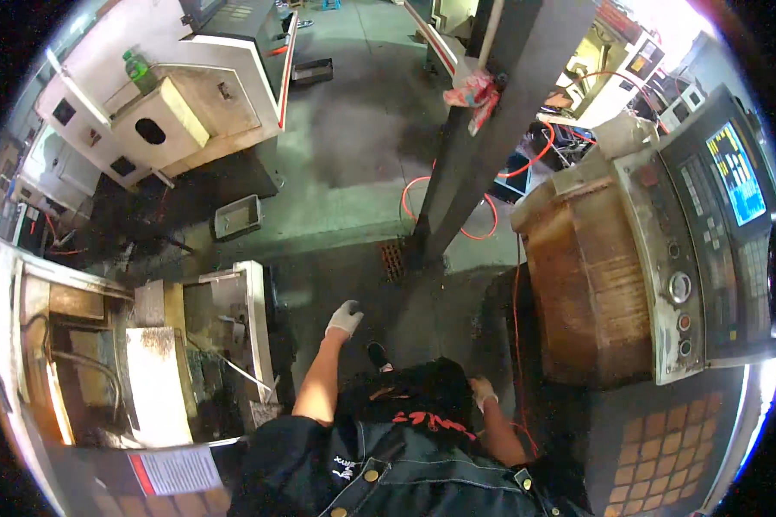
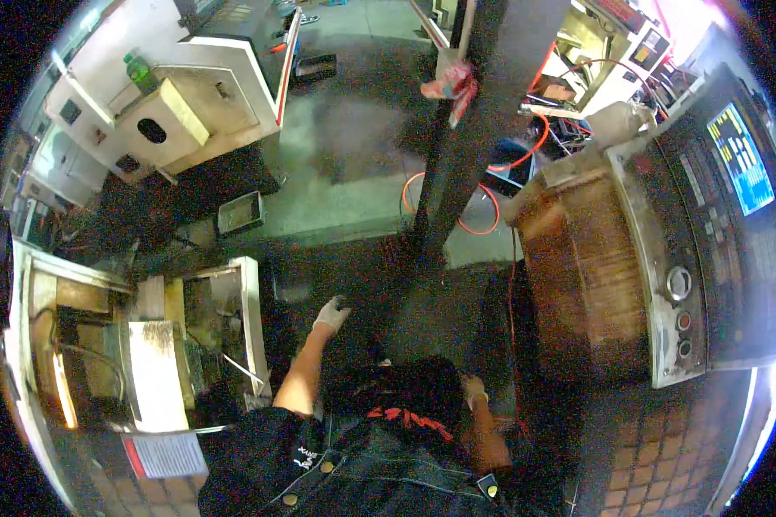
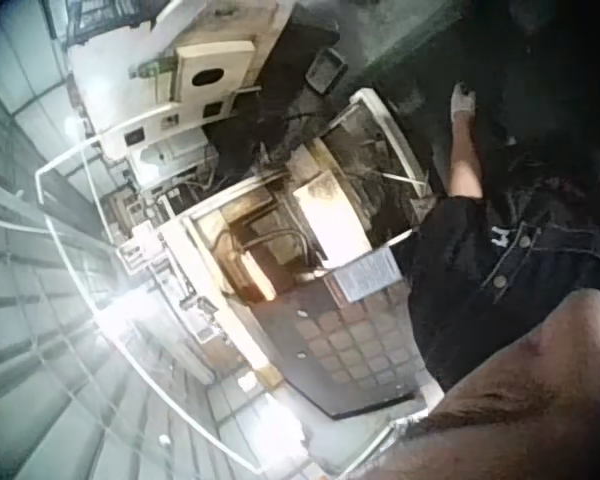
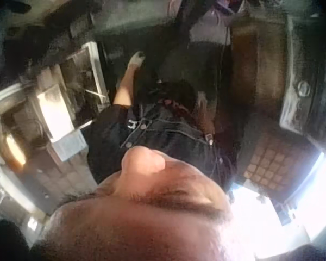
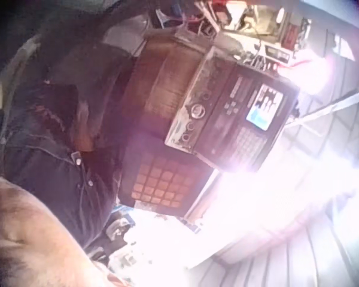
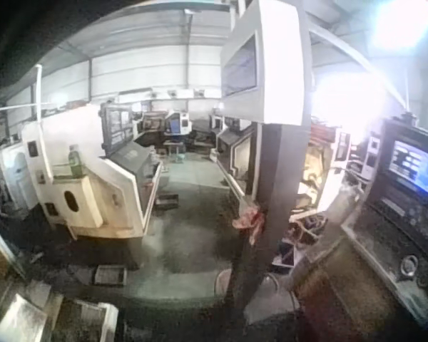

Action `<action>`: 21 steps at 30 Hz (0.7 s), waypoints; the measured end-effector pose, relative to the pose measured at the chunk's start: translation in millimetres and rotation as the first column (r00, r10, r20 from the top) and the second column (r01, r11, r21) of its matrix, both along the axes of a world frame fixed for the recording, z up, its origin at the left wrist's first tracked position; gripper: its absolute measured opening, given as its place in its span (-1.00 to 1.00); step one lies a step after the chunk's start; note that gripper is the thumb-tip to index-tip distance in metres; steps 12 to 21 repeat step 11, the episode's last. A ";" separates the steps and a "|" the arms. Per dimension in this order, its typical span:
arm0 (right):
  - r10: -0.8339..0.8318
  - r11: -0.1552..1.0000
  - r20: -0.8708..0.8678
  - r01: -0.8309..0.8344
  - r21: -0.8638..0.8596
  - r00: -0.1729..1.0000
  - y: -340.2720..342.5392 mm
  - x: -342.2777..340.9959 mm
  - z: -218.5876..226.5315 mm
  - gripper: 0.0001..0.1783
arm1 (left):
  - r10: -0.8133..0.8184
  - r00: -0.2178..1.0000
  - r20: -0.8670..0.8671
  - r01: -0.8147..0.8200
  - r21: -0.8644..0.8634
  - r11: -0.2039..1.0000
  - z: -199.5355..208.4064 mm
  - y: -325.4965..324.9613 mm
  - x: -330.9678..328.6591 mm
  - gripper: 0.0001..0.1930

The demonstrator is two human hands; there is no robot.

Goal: The person operates a CNC lathe in a workshop, repeatedly picking up metal rings from a blue bin and placing them into the machine's chuck. They use a screwdriver to tighten the chuck and a metal rod to adjust internal components. The person opens and closes the machine's safety door between each cycle.

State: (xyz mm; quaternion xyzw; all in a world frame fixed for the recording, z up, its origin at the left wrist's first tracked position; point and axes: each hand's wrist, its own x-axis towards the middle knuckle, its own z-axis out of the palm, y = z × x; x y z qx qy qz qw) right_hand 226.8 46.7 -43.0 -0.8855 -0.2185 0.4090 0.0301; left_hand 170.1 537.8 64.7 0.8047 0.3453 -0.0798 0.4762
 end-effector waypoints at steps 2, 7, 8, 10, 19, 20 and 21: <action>-0.641 0.678 -0.327 0.712 0.182 0.694 89.5 37.6 78.1 -0.42 | 0.075 0.997 0.024 -0.074 -0.016 0.997 17.7 22.1 16.2 -0.51; -0.542 0.761 -0.367 0.627 0.167 0.756 185.9 152.7 71.0 -0.42 | 0.074 0.988 -0.134 -0.080 -0.045 0.996 -30.2 66.8 5.8 -0.53; -0.506 0.784 -0.392 0.599 0.163 0.768 199.1 176.0 54.2 -0.42 | 0.005 0.963 -0.270 -0.012 -0.023 1.000 -37.4 75.8 -2.8 -0.53; -0.551 0.729 -0.468 0.671 0.133 0.691 183.3 208.6 -16.3 -0.42 | -0.126 0.873 -0.471 0.010 -0.241 0.970 -53.9 82.5 -10.4 -0.48; -0.540 0.717 -0.508 0.683 0.140 0.671 194.6 235.1 -37.5 -0.42 | -0.106 0.884 -0.456 -0.005 -0.236 0.972 -54.7 94.1 8.0 -0.48; -0.540 0.717 -0.508 0.683 0.140 0.671 194.6 235.1 -37.5 -0.42 | -0.106 0.884 -0.456 -0.005 -0.236 0.972 -54.7 94.1 8.0 -0.48; -0.540 0.717 -0.508 0.683 0.140 0.671 194.6 235.1 -37.5 -0.42 | -0.106 0.884 -0.456 -0.005 -0.236 0.972 -54.7 94.1 8.0 -0.48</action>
